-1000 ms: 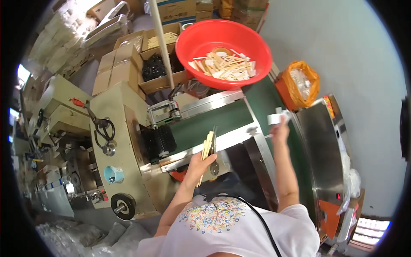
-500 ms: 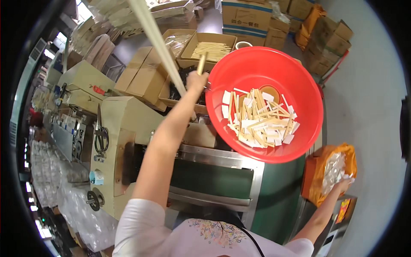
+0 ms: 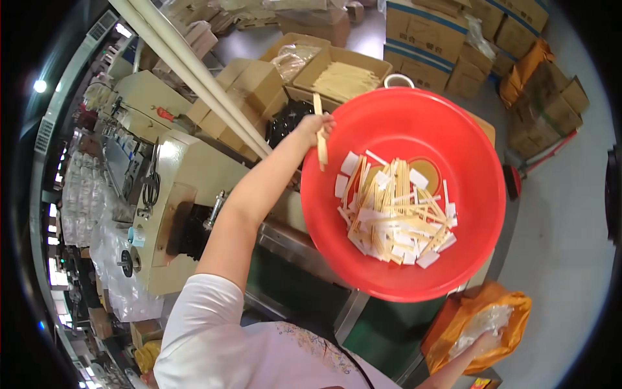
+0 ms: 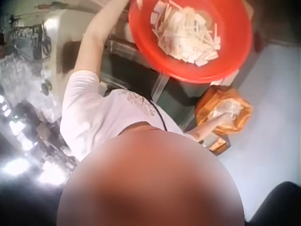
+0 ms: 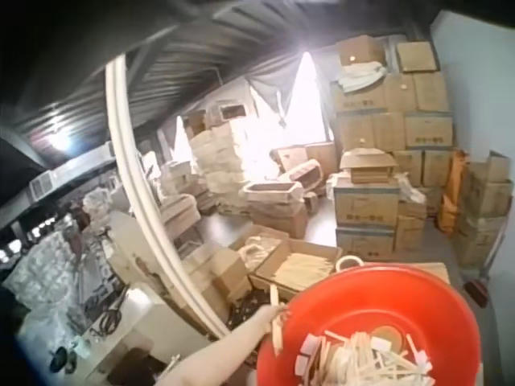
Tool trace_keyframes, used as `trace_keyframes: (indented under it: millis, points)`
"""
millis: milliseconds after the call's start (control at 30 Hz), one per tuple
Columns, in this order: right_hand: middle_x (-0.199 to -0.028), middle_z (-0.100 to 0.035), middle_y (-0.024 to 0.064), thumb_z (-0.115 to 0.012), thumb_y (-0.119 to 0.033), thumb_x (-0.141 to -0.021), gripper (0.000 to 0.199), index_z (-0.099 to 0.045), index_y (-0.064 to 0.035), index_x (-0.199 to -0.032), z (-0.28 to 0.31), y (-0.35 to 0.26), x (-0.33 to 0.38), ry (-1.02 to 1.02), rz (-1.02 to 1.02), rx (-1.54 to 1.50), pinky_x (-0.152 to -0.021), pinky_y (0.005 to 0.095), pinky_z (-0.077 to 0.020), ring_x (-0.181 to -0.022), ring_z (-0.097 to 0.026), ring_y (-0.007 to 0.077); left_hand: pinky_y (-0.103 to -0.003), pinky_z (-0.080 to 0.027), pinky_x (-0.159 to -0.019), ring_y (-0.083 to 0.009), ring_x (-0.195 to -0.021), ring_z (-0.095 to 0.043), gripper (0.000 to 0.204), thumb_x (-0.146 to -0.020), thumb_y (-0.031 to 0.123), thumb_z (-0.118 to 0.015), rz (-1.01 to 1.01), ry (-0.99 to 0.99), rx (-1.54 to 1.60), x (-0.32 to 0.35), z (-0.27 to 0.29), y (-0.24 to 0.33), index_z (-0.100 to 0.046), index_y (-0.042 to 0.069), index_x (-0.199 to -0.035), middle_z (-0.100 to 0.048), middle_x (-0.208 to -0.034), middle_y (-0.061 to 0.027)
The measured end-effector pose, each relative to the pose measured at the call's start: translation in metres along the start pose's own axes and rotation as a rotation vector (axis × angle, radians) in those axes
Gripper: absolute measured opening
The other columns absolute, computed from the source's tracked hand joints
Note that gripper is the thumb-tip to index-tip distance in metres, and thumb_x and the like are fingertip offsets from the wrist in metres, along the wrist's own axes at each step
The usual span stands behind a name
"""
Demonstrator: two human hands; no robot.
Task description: The worker is sorting wooden chopsticks from a conveyor, bundling them, and feeding them into a packaging machine while also managing large storage bags.
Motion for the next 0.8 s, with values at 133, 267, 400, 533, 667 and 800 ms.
trace_keyframes:
  millis: [133,267,400,533,667,800]
  points:
    - [-0.105,-0.058,0.0217,-0.048,-0.027,-0.086,0.038,-0.057,0.0034,-0.108,0.046,-0.078,0.026,0.122,-0.096,-0.270,-0.087,0.0449,-0.0417,-0.102,-0.052,0.0374,-0.029,-0.037,-0.039,-0.0187,-0.047,-0.045,0.014,-0.091,0.016,-0.046,0.159,-0.039,0.404,-0.051,0.008,0.039,-0.048,0.004,-0.083,-0.047,-0.062,-0.0073]
    - [-0.082,-0.059,0.0193,-0.047,-0.021,-0.087,0.025,-0.057,0.0014,-0.091,0.129,-0.173,0.065,0.335,0.322,-0.031,-0.063,0.0413,-0.0486,-0.073,-0.058,0.0331,-0.037,-0.048,-0.054,-0.0239,-0.073,-0.059,0.024,-0.094,0.027,-0.039,-0.148,0.137,0.366,0.008,-0.047,0.105,-0.051,0.008,-0.102,-0.058,-0.079,-0.0102]
    - [-0.090,-0.058,0.0174,-0.048,-0.021,-0.091,0.024,-0.055,0.0009,-0.098,0.166,-0.278,0.137,0.179,0.574,-0.461,-0.072,0.0368,-0.0477,-0.081,-0.056,0.0292,-0.037,-0.048,-0.068,-0.0211,-0.085,-0.055,0.041,-0.090,0.042,-0.038,-0.359,-0.219,-0.103,-0.024,-0.064,0.052,-0.051,0.009,-0.112,-0.056,-0.098,-0.0093]
    - [-0.092,-0.060,0.0184,-0.050,-0.018,-0.091,0.025,-0.058,0.0054,-0.097,0.162,-0.362,0.223,-0.163,0.761,-0.874,-0.075,0.0363,-0.0463,-0.083,-0.057,0.0288,-0.034,-0.047,-0.071,-0.0189,-0.078,-0.057,0.025,-0.082,0.025,-0.056,-1.076,-0.576,-1.256,0.072,-0.012,-0.134,-0.059,0.006,-0.099,-0.061,-0.088,-0.0092]
    - [-0.094,-0.062,0.0135,-0.049,-0.008,-0.091,0.021,-0.059,0.0071,-0.100,0.110,-0.382,0.341,-0.820,0.716,-0.870,-0.076,0.0313,-0.0457,-0.080,-0.056,0.0194,-0.031,-0.047,-0.067,-0.0165,-0.068,-0.056,0.034,-0.088,0.034,-0.052,-0.067,-0.826,-0.851,0.309,0.135,-0.195,-0.060,0.001,-0.089,-0.059,-0.075,-0.0083]
    - [-0.080,-0.061,0.0047,-0.054,-0.013,-0.089,0.015,-0.062,0.0004,-0.090,0.188,-0.422,0.521,-1.293,1.148,-0.856,-0.063,0.0250,-0.0442,-0.065,-0.050,0.0111,-0.030,-0.050,-0.058,-0.0161,-0.061,-0.060,0.035,-0.087,0.035,-0.052,0.214,-0.204,-0.500,0.445,0.294,-0.268,-0.062,0.001,-0.091,-0.065,-0.074,-0.0076]
Point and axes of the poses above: each hand's wrist, its own x-axis away from the middle knuckle, its own z-axis out of the back of the hand, y = z × x, the point moved 3 cm from there along -x, towards the middle knuckle
